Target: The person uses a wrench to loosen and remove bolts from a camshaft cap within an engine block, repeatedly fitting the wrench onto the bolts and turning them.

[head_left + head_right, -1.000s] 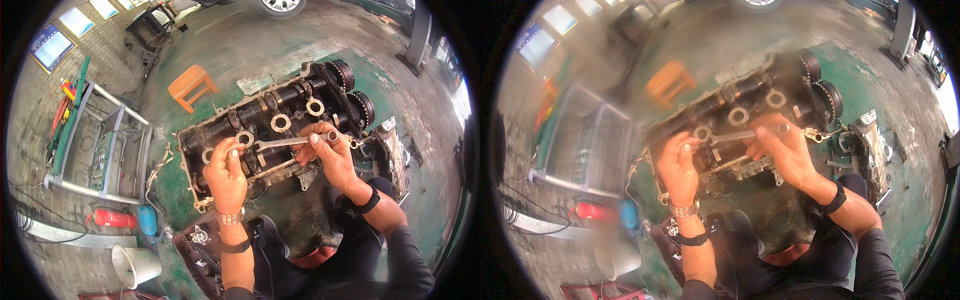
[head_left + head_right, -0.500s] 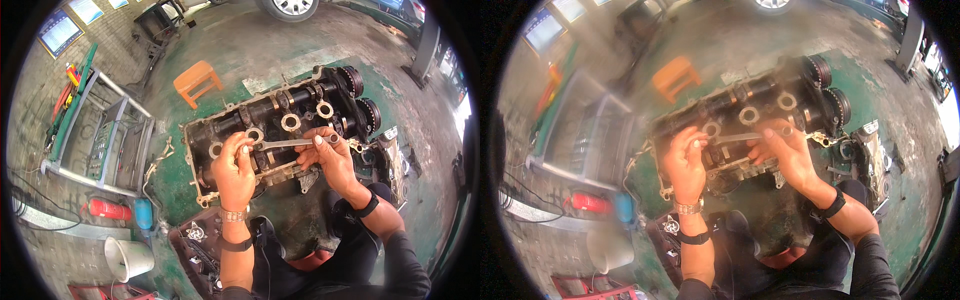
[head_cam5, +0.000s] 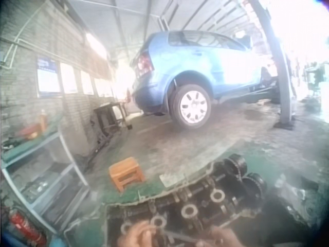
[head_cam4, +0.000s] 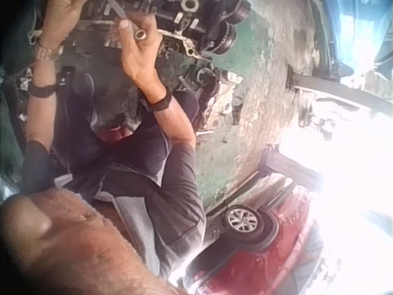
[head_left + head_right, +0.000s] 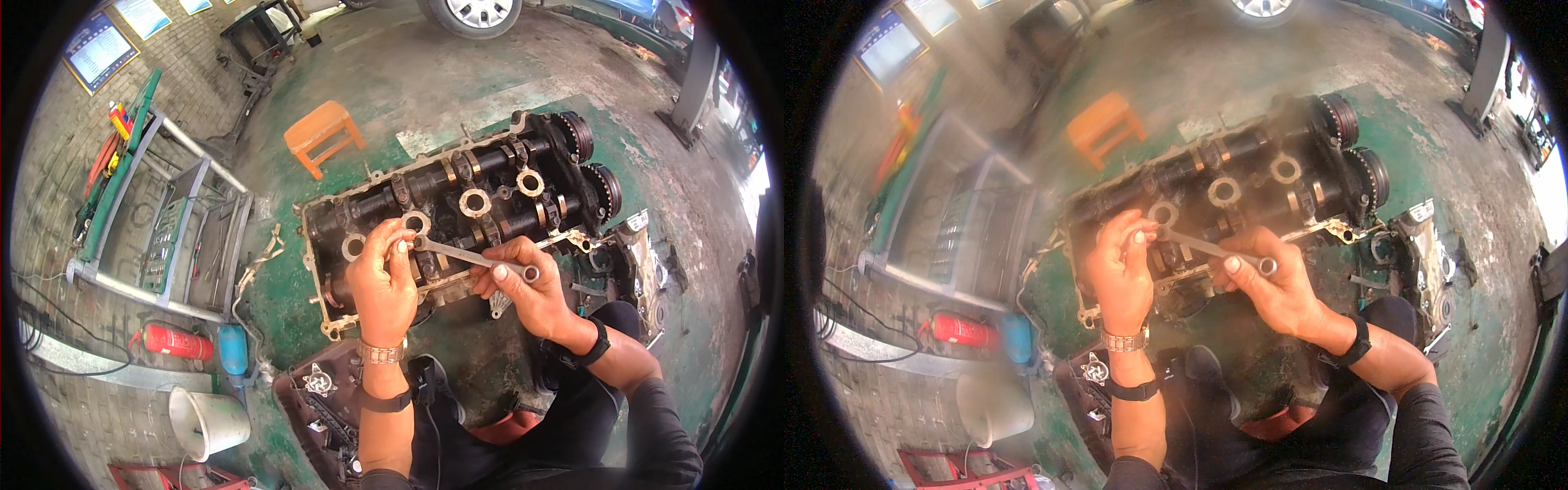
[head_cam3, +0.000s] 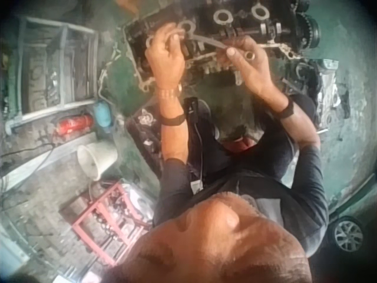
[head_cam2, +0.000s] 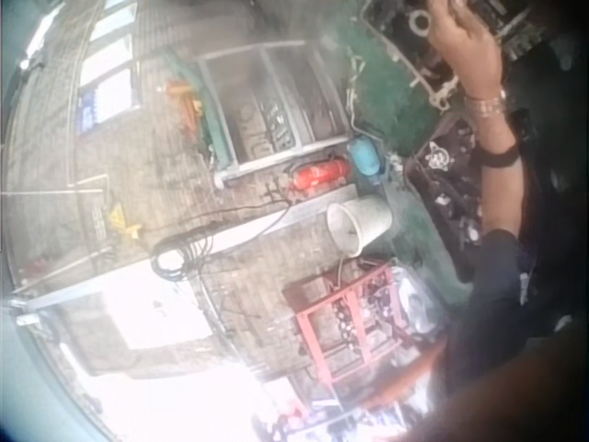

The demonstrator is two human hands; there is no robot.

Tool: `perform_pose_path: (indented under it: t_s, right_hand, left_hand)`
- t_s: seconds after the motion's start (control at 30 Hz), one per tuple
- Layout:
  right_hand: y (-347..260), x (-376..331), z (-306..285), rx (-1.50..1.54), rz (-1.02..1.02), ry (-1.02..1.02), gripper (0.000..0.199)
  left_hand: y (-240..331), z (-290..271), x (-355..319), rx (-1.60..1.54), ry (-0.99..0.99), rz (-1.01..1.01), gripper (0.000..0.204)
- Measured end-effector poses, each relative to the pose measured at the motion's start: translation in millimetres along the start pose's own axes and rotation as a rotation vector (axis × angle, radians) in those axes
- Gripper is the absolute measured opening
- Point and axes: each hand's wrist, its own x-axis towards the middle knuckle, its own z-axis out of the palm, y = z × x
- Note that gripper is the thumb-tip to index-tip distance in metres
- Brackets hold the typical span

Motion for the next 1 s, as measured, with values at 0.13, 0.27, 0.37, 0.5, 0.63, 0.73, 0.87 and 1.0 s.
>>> perform_pose_path:
  t_s: [0.13,0.27,0.37,0.5,0.63,0.73,0.87,1.0]
  right_hand:
    - [-2.2,-6.7,2.1,-0.429,-0.251,-0.072,0.032]
    - [-0.7,-4.0,11.1,-0.636,-0.55,-0.166,0.039]
    - [-9.1,-2.6,14.9,-0.703,-0.535,-0.203,0.039]
    - [-7.7,4.7,0.7,-0.492,-0.551,-0.077,0.023]
    - [-17.6,6.5,-15.6,-0.195,-0.115,0.071,0.027]
    - [-15.4,13.1,-17.9,0.009,0.01,0.139,0.03]
    - [-9.8,17.1,-16.7,0.141,0.097,0.189,0.028]
    - [-3.5,19.2,-14.2,0.223,0.131,0.175,0.028]
  left_hand:
    - [1.9,0.3,0.1,0.012,-0.004,-0.004,0.023]
    - [1.1,2.6,0.6,0.028,-0.015,0.022,0.023]
    - [4.5,0.7,-0.1,0.038,-0.046,-0.037,0.022]
    - [2.3,-0.4,-0.1,0.011,-0.039,-0.049,0.023]
    - [4.4,-1.1,0.3,0.02,-0.044,-0.048,0.023]
    - [0.0,-0.2,-0.5,0.024,-0.037,-0.048,0.023]
    - [-0.6,1.4,-0.6,0.01,-0.035,-0.051,0.023]
    - [-0.3,-0.2,-1.6,0.011,-0.031,-0.034,0.023]
